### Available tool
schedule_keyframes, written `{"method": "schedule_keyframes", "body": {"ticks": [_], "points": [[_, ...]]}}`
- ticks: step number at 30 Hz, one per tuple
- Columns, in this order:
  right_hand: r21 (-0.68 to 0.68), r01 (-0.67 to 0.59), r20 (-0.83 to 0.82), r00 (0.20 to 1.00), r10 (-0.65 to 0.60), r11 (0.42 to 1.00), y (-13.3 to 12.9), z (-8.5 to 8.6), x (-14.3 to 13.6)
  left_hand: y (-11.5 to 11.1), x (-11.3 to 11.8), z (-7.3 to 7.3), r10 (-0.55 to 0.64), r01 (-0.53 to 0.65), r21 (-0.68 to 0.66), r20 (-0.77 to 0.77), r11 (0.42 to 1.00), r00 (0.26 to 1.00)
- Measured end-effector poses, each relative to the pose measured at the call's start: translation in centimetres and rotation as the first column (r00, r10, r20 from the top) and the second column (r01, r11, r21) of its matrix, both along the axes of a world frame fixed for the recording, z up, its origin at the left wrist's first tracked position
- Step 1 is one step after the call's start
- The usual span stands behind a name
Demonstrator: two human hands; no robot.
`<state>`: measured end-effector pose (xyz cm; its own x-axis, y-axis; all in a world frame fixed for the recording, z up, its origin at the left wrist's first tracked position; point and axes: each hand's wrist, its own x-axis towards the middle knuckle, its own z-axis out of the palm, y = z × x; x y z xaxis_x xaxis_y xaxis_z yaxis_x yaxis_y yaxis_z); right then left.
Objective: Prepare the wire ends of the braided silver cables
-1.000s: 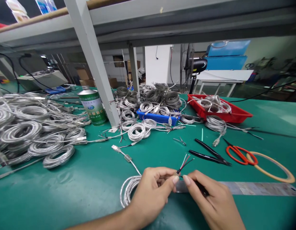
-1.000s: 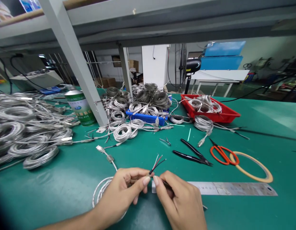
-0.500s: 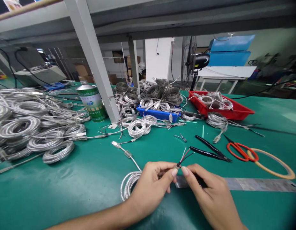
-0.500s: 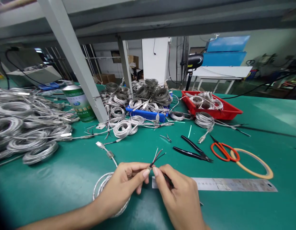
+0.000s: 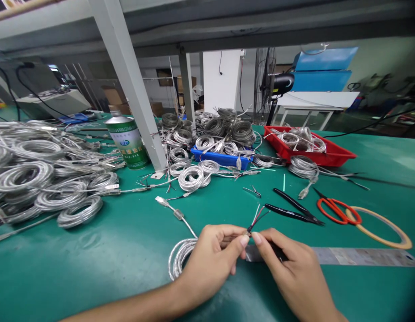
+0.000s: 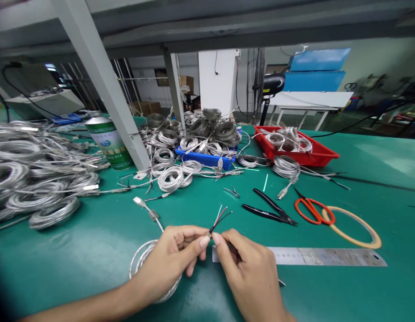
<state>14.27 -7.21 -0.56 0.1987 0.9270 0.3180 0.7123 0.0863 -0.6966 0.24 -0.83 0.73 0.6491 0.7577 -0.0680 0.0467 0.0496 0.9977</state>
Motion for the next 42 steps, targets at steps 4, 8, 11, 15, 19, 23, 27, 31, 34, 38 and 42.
{"method": "schedule_keyframes", "body": {"ticks": [4, 8, 11, 15, 19, 23, 27, 31, 34, 38, 42], "points": [[0.003, -0.003, 0.024, 1.0, 0.003, 1.0, 0.0, 0.1, 0.0, 0.0, 0.0, 0.2, 0.008, -0.008, -0.003, -0.009, 1.0, 1.0], [-0.004, -0.018, 0.022, 1.0, 0.018, 1.0, 0.0, 0.1, 0.2, 0.0, 0.0, 0.1, -0.002, 0.002, -0.003, 0.001, 1.0, 1.0], [-0.001, -0.043, 0.001, 0.999, 0.043, 0.999, 0.1, 0.1, 0.3, 0.0, 0.1, 0.0, 0.001, 0.0, -0.009, 0.023, 1.0, 1.0], [0.027, -0.049, -0.019, 0.999, 0.05, 0.998, 0.2, 0.0, 0.3, -0.1, 0.1, -0.2, 0.01, -0.009, -0.02, 0.055, 1.0, 0.998], [0.055, -0.053, -0.015, 0.998, 0.054, 0.997, 0.2, 0.0, 0.3, -0.2, 0.0, -0.2, 0.017, -0.014, -0.036, 0.073, 0.999, 0.997], [0.083, -0.069, -0.011, 0.997, 0.07, 0.994, 0.0, 0.1, 0.2, -0.3, 0.0, -0.2, 0.008, -0.006, -0.028, 0.076, 1.0, 0.997], [0.195, 0.013, -0.062, 0.998, -0.001, 0.981, -0.4, 0.2, 0.2, -0.2, -0.1, -0.2, 0.01, -0.01, -0.008, 0.032, 1.0, 0.999], [0.189, 0.132, -0.239, 0.967, -0.085, 0.973, -0.4, 0.5, 0.0, -0.2, -0.3, 0.0, -0.046, 0.044, 0.018, 0.108, 0.999, 0.993], [0.114, 0.136, -0.335, 0.938, -0.091, 0.984, -0.2, 0.7, -0.2, -0.3, -0.4, 0.4, -0.1, 0.094, 0.046, 0.148, 0.994, 0.984], [0.109, 0.106, -0.389, 0.92, -0.055, 0.988, -0.3, 0.9, -0.6, -0.2, -0.6, 0.5, -0.143, 0.137, 0.053, 0.128, 0.989, 0.981], [0.114, 0.118, -0.39, 0.918, -0.064, 0.987, -0.6, 1.0, -0.9, 0.0, -0.6, 0.3, -0.164, 0.166, -0.001, 0.151, 0.986, 0.975]]}}
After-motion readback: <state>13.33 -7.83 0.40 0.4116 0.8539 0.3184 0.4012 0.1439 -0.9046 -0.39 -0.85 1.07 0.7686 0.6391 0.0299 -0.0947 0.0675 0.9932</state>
